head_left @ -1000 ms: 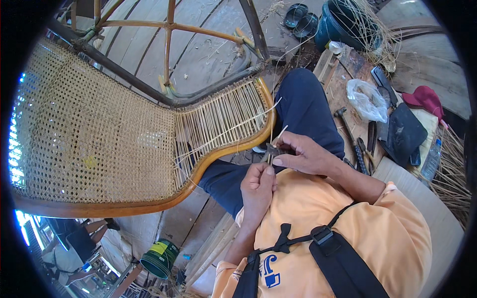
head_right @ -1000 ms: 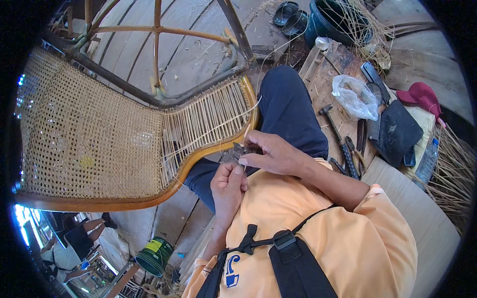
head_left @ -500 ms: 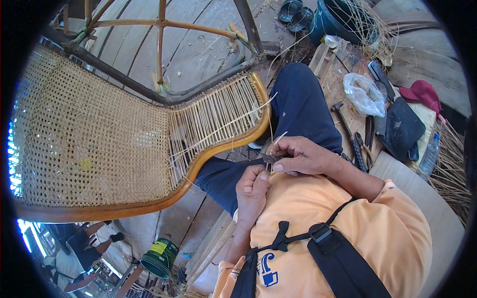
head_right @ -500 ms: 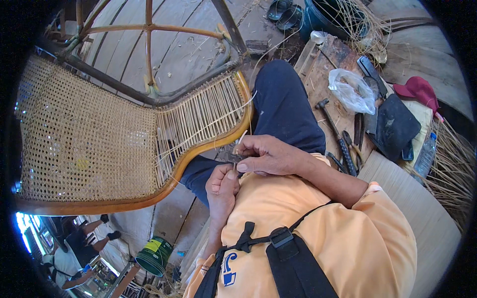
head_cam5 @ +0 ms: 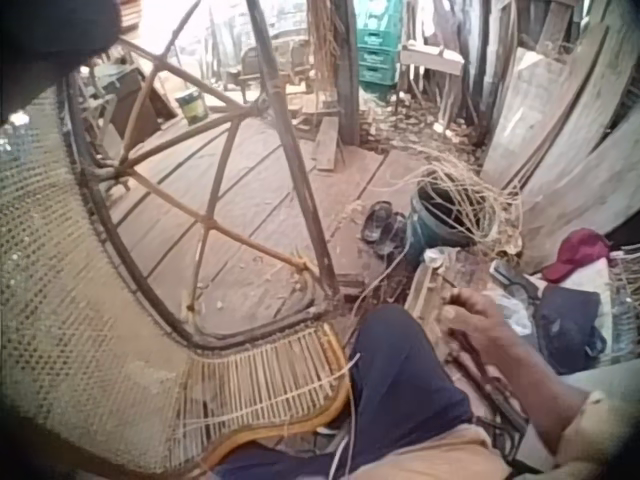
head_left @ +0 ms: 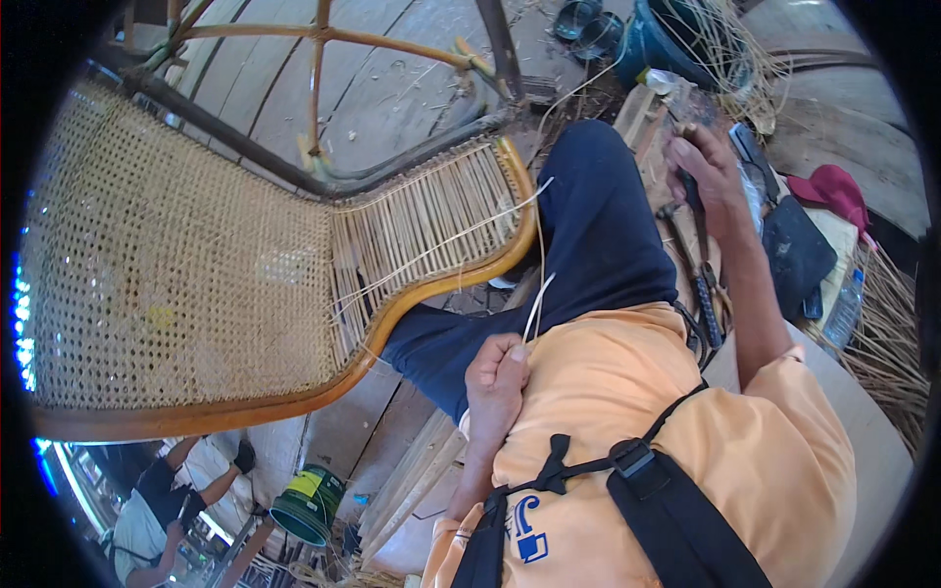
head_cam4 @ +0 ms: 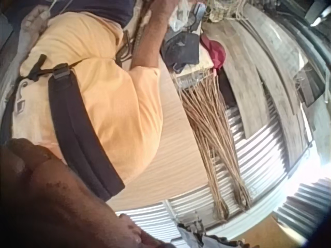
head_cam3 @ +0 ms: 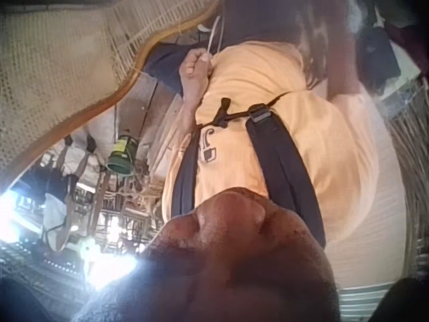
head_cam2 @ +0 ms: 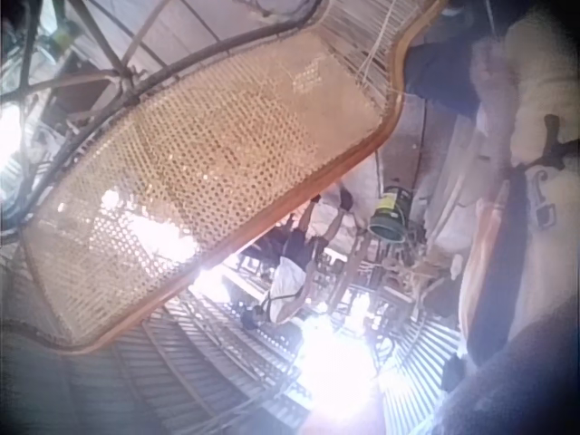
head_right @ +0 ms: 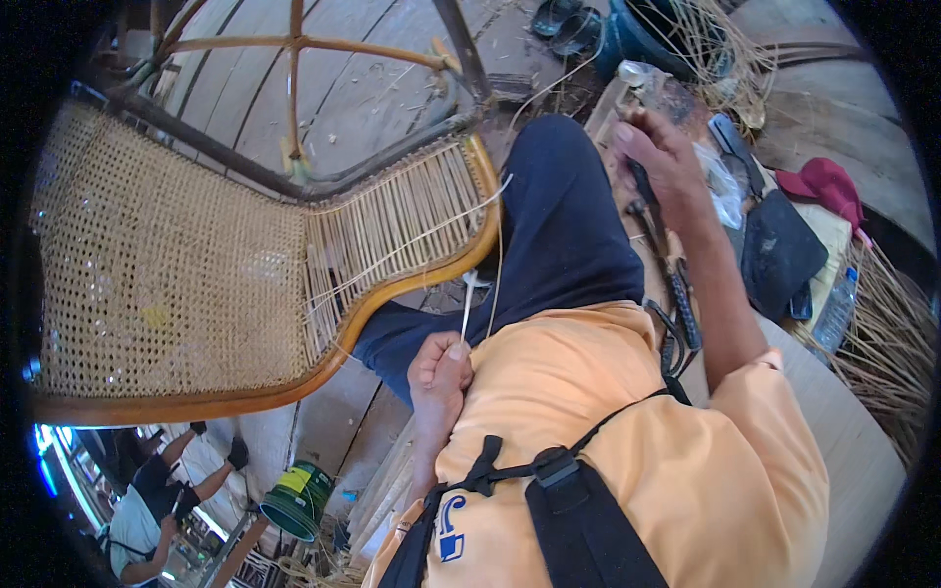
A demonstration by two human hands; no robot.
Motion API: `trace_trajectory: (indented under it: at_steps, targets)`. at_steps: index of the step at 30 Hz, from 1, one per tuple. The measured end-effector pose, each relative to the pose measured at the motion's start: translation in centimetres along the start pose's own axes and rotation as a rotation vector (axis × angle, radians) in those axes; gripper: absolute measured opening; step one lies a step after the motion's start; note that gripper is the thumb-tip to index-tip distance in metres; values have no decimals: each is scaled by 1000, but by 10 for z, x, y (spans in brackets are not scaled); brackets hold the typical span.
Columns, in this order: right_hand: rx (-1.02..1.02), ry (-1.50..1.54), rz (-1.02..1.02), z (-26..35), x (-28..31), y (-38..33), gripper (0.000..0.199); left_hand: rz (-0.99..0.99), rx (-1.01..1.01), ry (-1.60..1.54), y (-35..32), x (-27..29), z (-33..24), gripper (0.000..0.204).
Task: Weaving rattan strips onto a chair frame to repair the seat and backrest.
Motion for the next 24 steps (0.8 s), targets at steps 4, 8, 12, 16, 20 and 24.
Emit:
trace_trajectory:
  at_steps: [4, 8, 12, 16, 20, 24]
  targets:
    - [-13, -762, 13, -63, -16, -13, 34, -186, -129, -133, 21, -4, -3, 7]
    - [54, -1062, -302, -125, 46, -51, 22, -192, -632, 539, 43, -13, -33, 7]
    - [61, -477, -195, -66, -28, -46, 17, -182, -709, 634, 65, -18, -72, 6]
    - [461, -195, 438, 14, -130, -26, 18, -9, -967, 407, 78, -38, -108, 10]
    - [273, -102, 641, 34, -175, -23, 15, -270, -1129, 505, 74, -19, -136, 10]
    - [614, -344, 618, 55, -209, -38, 11, -609, -950, 458, 63, 20, -152, 10]
Point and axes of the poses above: each hand's wrist, its own y-axis towards the middle knuckle, its own x-axis out of the back of the hand, z = x × y, the point moved 1 cm from there along y, towards the middle knuckle, and after that the axes turned 11 degrees about -x, right-handed, at the moved point
